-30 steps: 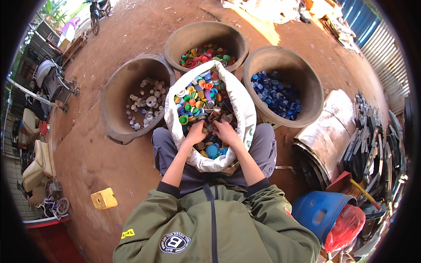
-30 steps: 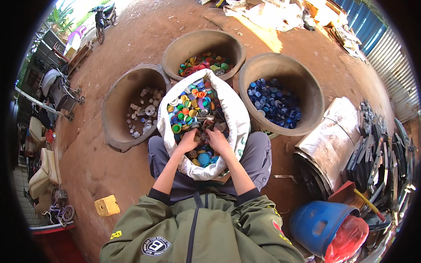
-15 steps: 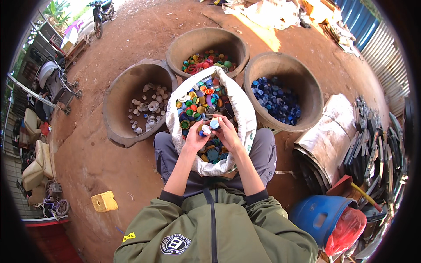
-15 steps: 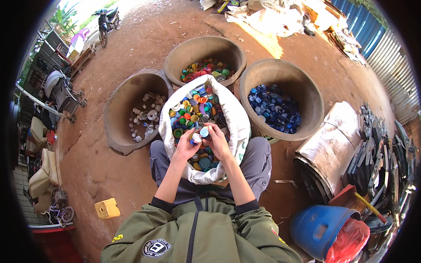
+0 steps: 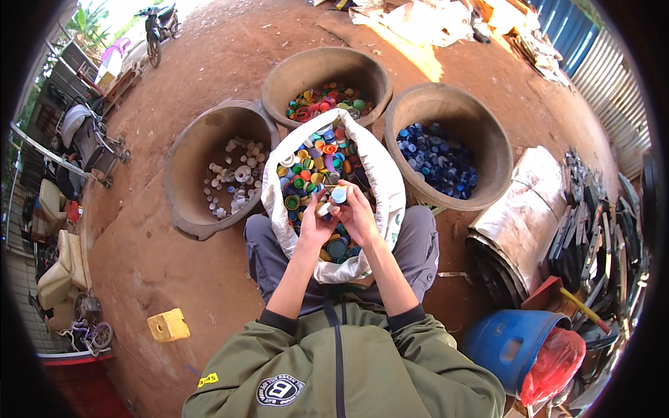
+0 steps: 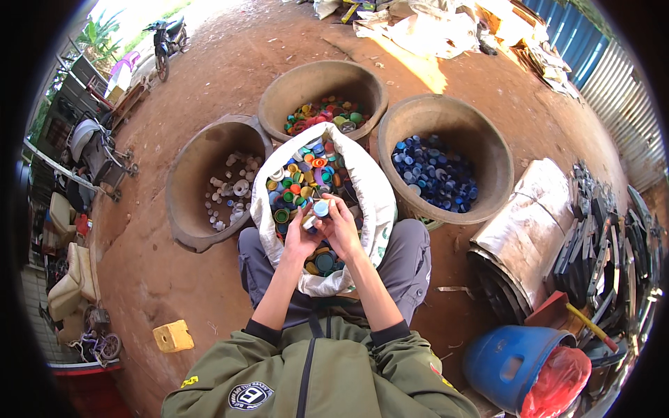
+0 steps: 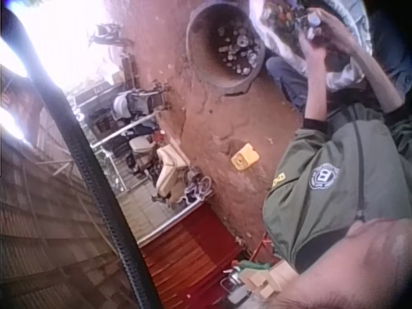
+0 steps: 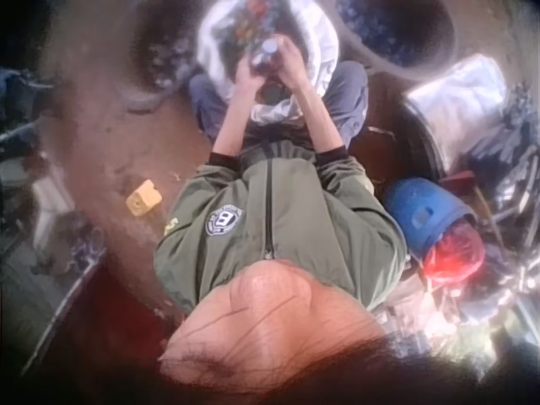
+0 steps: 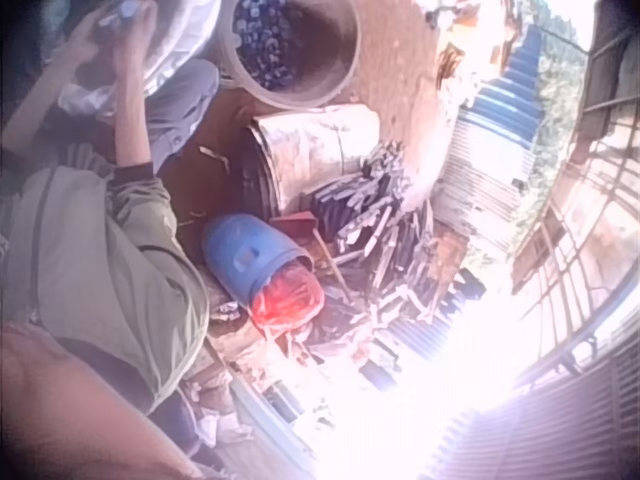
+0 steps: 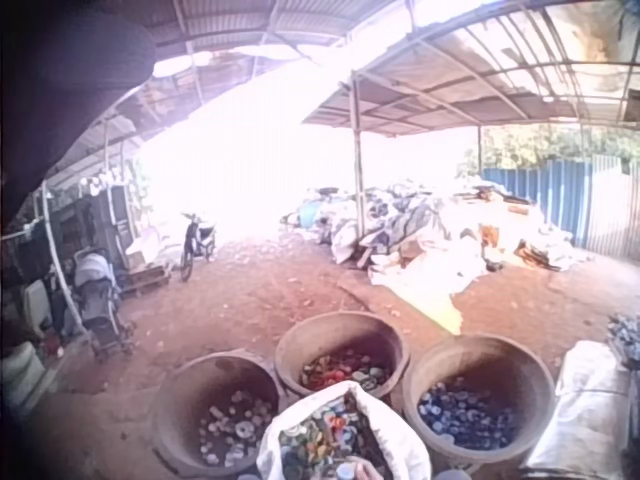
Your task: The person sorts plastic bottle caps from a white sack into three separate large circular containers based on color, picking up and moving the caps by hand.
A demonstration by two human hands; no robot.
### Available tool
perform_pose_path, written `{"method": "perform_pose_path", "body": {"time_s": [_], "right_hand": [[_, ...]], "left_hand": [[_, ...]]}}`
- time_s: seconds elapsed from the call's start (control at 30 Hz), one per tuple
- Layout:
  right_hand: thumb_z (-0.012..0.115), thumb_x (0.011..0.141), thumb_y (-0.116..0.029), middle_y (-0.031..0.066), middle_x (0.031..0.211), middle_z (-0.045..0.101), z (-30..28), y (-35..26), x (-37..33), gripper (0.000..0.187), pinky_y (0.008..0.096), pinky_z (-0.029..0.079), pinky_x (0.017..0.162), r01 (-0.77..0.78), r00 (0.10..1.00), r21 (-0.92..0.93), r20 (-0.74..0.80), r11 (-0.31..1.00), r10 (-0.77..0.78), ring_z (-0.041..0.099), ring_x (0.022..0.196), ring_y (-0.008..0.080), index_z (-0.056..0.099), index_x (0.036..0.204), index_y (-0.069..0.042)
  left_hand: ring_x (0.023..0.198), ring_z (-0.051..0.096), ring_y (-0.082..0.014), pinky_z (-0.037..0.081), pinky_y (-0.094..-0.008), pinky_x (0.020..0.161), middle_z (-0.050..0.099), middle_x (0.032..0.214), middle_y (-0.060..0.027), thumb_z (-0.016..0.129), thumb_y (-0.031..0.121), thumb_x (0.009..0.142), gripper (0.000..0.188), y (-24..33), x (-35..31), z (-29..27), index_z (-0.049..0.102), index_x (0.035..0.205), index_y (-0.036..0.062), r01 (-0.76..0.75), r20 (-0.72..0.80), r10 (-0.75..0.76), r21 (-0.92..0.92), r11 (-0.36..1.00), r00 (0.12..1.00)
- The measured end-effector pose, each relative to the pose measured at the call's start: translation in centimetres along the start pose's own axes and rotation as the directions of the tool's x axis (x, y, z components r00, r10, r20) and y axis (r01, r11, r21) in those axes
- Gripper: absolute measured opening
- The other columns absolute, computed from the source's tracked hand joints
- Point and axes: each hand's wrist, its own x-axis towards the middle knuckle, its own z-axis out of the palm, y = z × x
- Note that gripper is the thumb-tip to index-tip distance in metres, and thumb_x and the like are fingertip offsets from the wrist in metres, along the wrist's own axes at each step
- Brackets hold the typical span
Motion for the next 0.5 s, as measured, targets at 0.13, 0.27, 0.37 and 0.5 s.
{"method": "perform_pose_path", "body": {"time_s": [0.13,0.27,0.37,0.5], "right_hand": [[0.049,0.101,-0.025,0.0036,0.101,0.060,-0.3,-1.5,0.1,0.030,0.0233,0.053,0.070,0.080,0.997,-0.107,-0.006,0.991,-0.081,0.061,0.086,0.0114,0.050,0.126,-0.007],[0.060,0.095,-0.015,0.0020,0.102,0.059,0.0,-1.5,0.2,0.028,0.0224,0.055,0.075,0.148,0.986,-0.280,-0.031,0.948,-0.163,0.060,0.089,0.0078,0.052,0.121,-0.007],[0.062,0.094,-0.012,0.0029,0.103,0.059,0.2,-1.4,0.2,0.030,0.0251,0.056,0.079,0.164,0.984,-0.313,-0.018,0.936,-0.179,0.060,0.091,0.0093,0.050,0.120,-0.006],[0.064,0.092,-0.008,0.0054,0.105,0.059,0.4,-0.9,0.0,0.032,0.0275,0.055,0.082,0.228,0.971,-0.349,0.019,0.909,-0.236,0.060,0.094,0.0127,0.047,0.119,-0.005]], "left_hand": [[0.083,0.061,-0.0167,0.055,-0.0238,0.064,0.059,0.098,-0.0067,0.058,0.041,0.094,0.040,1.1,-1.4,1.9,0.056,0.120,0.0099,0.001,-0.037,-0.004,-0.094,0.996,0.999],[0.078,0.058,-0.0138,0.053,-0.0233,0.060,0.056,0.088,-0.0035,0.061,0.041,0.092,0.043,2.8,-1.8,1.8,0.056,0.118,0.0070,-0.072,0.042,0.066,0.179,0.981,0.997],[0.080,0.059,-0.0156,0.053,-0.0256,0.064,0.059,0.089,-0.0051,0.056,0.042,0.096,0.045,3.9,-2.5,3.2,0.057,0.116,0.0014,-0.050,0.144,0.019,0.212,0.976,0.989],[0.091,0.060,-0.0205,0.053,-0.0325,0.077,0.061,0.104,-0.0115,0.050,0.030,0.099,0.036,3.9,-2.9,4.7,0.056,0.112,-0.0028,-0.014,0.119,-0.008,0.184,0.983,0.993]]}}
